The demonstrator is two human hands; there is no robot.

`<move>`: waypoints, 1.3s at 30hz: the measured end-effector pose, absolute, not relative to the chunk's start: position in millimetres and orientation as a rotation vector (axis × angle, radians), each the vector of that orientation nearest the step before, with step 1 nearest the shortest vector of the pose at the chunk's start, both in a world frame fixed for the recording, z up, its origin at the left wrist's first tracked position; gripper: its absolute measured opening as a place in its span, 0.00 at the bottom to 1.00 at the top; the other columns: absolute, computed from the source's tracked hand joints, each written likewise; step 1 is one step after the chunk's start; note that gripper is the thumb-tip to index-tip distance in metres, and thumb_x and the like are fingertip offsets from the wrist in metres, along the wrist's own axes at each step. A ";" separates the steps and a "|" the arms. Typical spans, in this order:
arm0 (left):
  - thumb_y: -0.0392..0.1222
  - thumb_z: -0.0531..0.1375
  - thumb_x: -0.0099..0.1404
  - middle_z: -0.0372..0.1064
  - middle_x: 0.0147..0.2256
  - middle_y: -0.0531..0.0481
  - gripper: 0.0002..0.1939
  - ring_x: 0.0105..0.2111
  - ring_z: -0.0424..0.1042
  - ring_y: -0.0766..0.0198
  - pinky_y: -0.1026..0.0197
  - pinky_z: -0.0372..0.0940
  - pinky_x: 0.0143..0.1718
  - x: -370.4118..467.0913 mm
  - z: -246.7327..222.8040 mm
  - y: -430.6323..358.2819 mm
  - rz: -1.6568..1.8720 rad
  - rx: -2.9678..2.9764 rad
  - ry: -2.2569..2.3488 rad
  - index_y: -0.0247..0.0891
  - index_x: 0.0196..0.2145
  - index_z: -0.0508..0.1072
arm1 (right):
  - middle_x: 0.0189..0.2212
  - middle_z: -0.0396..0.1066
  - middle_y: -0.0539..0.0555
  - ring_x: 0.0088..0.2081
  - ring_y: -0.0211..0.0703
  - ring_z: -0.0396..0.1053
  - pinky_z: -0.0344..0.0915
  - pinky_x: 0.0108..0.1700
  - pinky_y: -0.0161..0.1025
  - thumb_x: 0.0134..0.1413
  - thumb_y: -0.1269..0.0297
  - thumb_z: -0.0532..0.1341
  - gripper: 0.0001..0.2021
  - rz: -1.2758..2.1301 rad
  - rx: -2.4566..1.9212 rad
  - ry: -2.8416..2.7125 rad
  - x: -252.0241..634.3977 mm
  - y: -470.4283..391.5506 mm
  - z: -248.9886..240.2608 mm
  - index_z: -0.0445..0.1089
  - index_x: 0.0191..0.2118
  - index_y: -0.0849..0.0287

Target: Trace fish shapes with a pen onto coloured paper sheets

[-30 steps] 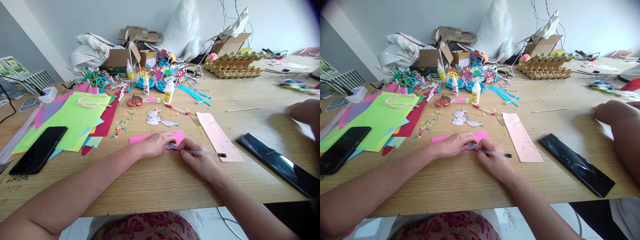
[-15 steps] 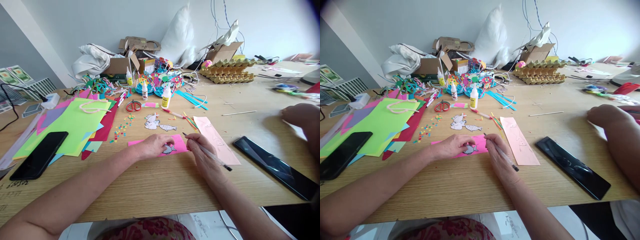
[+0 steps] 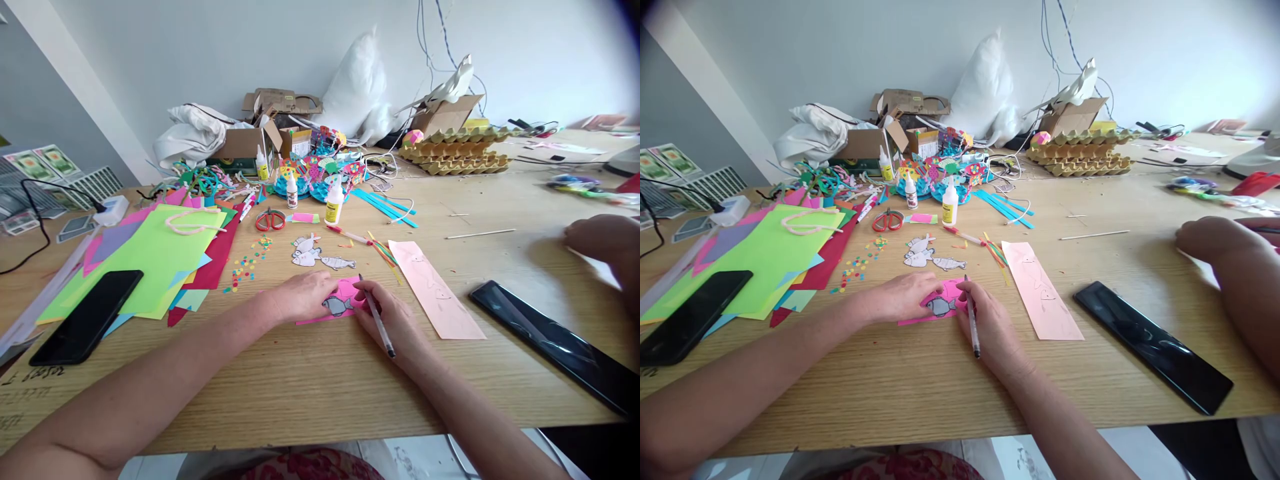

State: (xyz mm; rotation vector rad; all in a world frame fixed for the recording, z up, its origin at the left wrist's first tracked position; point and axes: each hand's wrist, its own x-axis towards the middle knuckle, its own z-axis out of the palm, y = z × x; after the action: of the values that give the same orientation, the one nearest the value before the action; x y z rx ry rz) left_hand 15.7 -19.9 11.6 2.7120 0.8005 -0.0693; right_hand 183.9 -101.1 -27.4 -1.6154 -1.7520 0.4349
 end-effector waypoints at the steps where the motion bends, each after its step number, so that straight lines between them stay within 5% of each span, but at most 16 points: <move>1: 0.46 0.55 0.62 0.64 0.35 0.48 0.11 0.35 0.66 0.61 0.64 0.58 0.30 17.0 12.2 -19.8 -0.085 2.718 0.796 0.37 0.37 0.68 | 0.32 0.71 0.55 0.32 0.43 0.69 0.65 0.34 0.40 0.45 0.70 0.56 0.15 0.431 -1.622 -1.762 183.8 -101.0 -28.2 0.63 0.43 0.58; 13: 0.42 0.56 0.61 0.65 0.40 0.46 0.11 0.41 0.66 0.58 0.61 0.61 0.38 24.4 22.3 -20.9 -0.138 2.688 0.775 0.37 0.42 0.64 | 0.32 0.71 0.56 0.32 0.45 0.70 0.65 0.33 0.40 0.49 0.67 0.53 0.14 0.378 -1.684 -1.853 182.6 -101.6 -34.1 0.65 0.44 0.60; 22: 0.39 0.57 0.59 0.67 0.30 0.54 0.08 0.29 0.67 0.65 0.67 0.56 0.25 16.9 17.2 -23.9 0.017 2.396 0.850 0.40 0.38 0.62 | 0.29 0.72 0.54 0.30 0.44 0.70 0.65 0.31 0.39 0.48 0.67 0.53 0.14 0.319 -1.639 -1.835 182.3 -101.4 -38.9 0.66 0.42 0.59; 29: 0.29 0.55 0.55 0.65 0.31 0.55 0.12 0.31 0.66 0.69 0.70 0.58 0.27 24.3 23.2 11.6 0.278 2.331 0.996 0.38 0.37 0.61 | 0.31 0.71 0.56 0.30 0.43 0.69 0.66 0.31 0.38 0.50 0.66 0.52 0.13 0.346 -1.644 -1.612 181.6 -101.7 -31.2 0.64 0.43 0.59; 39: 0.30 0.59 0.52 0.65 0.29 0.55 0.13 0.29 0.66 0.67 0.68 0.61 0.29 53.0 7.6 65.4 0.361 2.400 1.176 0.36 0.37 0.65 | 0.26 0.71 0.54 0.28 0.43 0.69 0.64 0.30 0.38 0.52 0.62 0.52 0.11 0.434 -1.690 -1.580 179.2 -106.0 -13.5 0.66 0.39 0.59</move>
State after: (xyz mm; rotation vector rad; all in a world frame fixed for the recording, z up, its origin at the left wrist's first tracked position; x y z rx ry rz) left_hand 53.0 65.4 7.6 2.3997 1.1757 0.3608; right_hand 179.2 -106.0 -13.5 -1.6901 -1.5798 0.4339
